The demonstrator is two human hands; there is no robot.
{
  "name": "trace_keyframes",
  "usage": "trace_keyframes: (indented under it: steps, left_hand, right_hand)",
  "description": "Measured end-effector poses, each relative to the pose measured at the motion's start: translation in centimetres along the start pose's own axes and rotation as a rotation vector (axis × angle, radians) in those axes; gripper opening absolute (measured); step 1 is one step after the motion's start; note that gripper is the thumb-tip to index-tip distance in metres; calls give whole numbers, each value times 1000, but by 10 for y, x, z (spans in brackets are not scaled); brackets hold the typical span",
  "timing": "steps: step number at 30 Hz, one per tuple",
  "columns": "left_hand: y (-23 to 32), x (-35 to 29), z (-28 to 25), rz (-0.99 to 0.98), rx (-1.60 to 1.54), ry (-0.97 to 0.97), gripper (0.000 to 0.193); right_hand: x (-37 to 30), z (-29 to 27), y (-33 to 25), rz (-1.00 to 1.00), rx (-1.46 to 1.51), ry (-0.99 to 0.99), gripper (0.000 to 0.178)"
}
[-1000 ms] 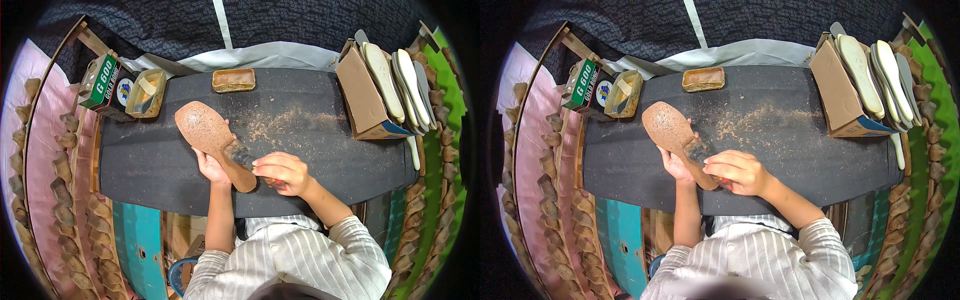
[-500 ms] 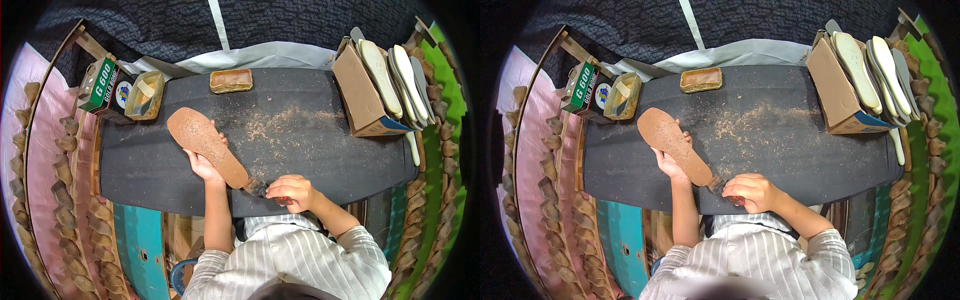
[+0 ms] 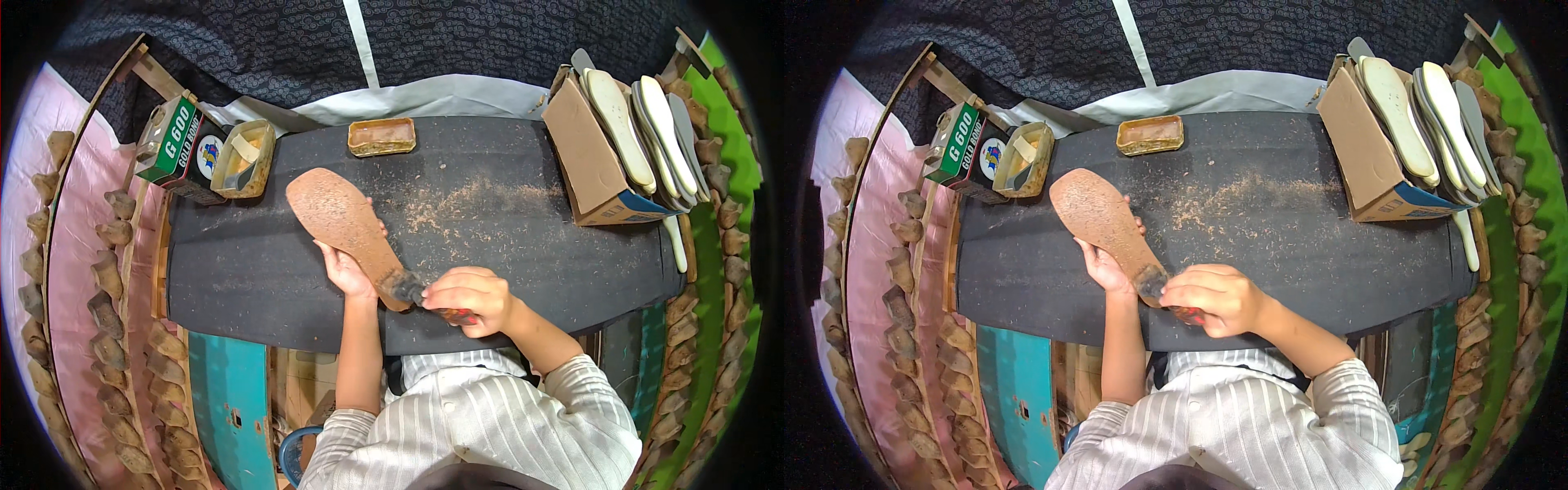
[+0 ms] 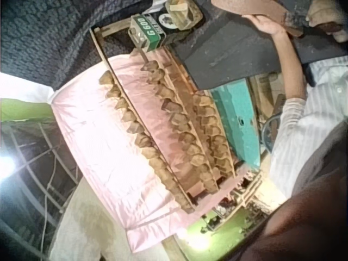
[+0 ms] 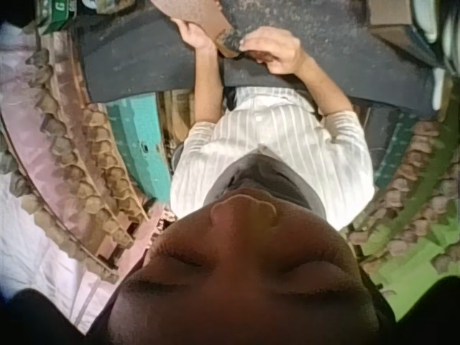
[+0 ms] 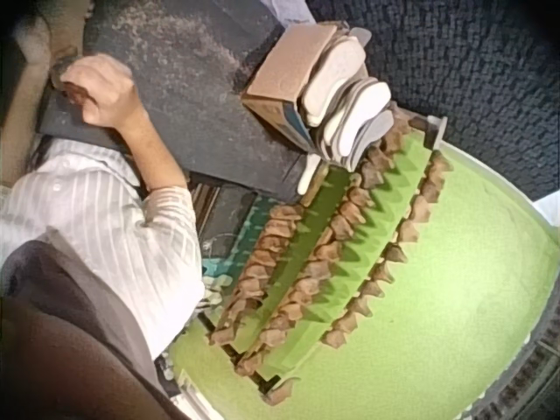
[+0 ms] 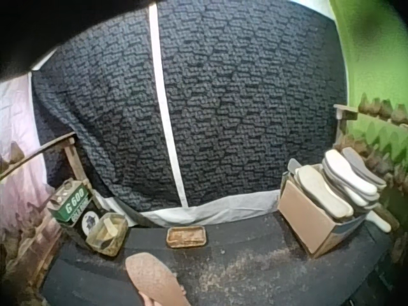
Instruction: The person takes a shoe sole from a basket, applies adhesive to its surface using a brush dipped into a tray, and places the sole back into the basket.
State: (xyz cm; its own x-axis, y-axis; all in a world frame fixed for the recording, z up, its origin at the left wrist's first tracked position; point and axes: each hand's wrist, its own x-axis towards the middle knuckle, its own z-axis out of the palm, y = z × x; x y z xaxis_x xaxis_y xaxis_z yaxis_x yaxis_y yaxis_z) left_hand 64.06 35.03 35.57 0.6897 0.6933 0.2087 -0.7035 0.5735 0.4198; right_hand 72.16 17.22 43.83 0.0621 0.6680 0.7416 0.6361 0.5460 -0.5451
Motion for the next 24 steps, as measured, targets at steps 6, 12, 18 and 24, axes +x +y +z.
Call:
trace_keyframes:
  steps: [6,12,18,24]
  left_hand:
    - [-7,-7,17,-67,87,74,70]
    - [0,-8,14,-116,154,138,67]
    - [3,-4,9,-88,106,83,68]
    - [1,-3,2,-84,-55,9,70]
  right_hand:
    - [27,8,25,-67,-131,100,34]
    - [8,22,28,-92,-127,41,27]
    - [-10,22,10,-36,-72,8,26]
    - [-25,17,10,21,10,-51,31]
